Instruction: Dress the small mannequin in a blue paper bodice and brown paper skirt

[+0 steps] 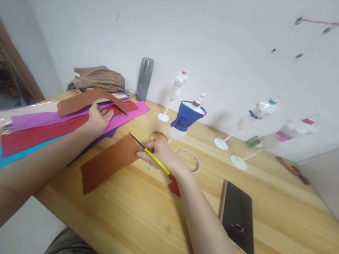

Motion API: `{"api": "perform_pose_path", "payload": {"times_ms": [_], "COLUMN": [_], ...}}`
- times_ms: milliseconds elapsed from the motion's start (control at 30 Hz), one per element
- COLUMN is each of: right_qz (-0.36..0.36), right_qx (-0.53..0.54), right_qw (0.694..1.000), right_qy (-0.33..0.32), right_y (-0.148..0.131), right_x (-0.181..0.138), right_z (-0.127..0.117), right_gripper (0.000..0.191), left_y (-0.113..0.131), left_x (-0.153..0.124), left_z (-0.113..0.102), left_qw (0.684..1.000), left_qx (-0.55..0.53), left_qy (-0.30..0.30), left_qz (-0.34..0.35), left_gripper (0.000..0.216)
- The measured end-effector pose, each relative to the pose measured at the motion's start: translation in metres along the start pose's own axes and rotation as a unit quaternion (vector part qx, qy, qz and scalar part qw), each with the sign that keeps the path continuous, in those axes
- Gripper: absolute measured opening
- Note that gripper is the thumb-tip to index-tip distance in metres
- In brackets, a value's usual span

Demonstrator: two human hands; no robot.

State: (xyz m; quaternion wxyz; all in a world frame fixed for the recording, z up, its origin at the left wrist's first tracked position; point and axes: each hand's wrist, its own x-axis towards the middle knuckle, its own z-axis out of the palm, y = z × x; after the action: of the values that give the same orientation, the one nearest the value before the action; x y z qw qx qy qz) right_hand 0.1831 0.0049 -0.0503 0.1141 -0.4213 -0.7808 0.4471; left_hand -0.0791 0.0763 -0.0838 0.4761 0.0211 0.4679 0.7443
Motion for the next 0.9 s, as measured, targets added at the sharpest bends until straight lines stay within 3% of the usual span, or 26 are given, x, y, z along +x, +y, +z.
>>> {"api": "perform_pose_path", "payload": {"times_ms": [167, 267, 333, 467, 667, 867, 900], "right_qz": [0.015, 0.023, 0.016, 0.002, 0.029, 0.014, 0.013], "right_qx": [0.017, 0.020, 0.028, 0.049, 0.032, -0.177, -0.191], "right_qw": [0.999, 0.998, 0.998, 0.996, 0.997, 0.983, 0.980], "right_qy": [0.043, 0.050, 0.055, 0.075, 0.071, 0.042, 0.046], "right_y": [0.005, 0.009, 0.012, 0.020, 0.025, 0.014, 0.010], "right_x": [0.005, 0.008, 0.009, 0.009, 0.011, 0.016, 0.015], "right_z": [0.006, 0.009, 0.011, 0.014, 0.016, 0.038, 0.044], "right_gripper": [0.047, 0.045, 0.046, 0.047, 0.047, 0.013, 0.015], "left_y": [-0.022, -0.030, -0.032, -0.032, -0.010, 0.030, 0.033], "left_x": [-0.030, -0.038, -0.040, -0.039, -0.035, -0.051, -0.055], "left_z": [-0.016, -0.024, -0.028, -0.033, -0.031, -0.019, -0.016], "left_qw": [0.978, 0.907, 0.855, 0.806, 0.845, 0.855, 0.856], "left_qx": [0.102, 0.255, 0.322, 0.385, 0.303, 0.168, 0.161], "left_qy": [-0.149, -0.318, -0.396, -0.437, -0.435, -0.489, -0.489], "left_qz": [-0.101, -0.102, -0.092, -0.106, -0.066, -0.043, -0.041], "left_gripper": [0.044, 0.034, 0.027, 0.017, 0.019, 0.021, 0.020]}}
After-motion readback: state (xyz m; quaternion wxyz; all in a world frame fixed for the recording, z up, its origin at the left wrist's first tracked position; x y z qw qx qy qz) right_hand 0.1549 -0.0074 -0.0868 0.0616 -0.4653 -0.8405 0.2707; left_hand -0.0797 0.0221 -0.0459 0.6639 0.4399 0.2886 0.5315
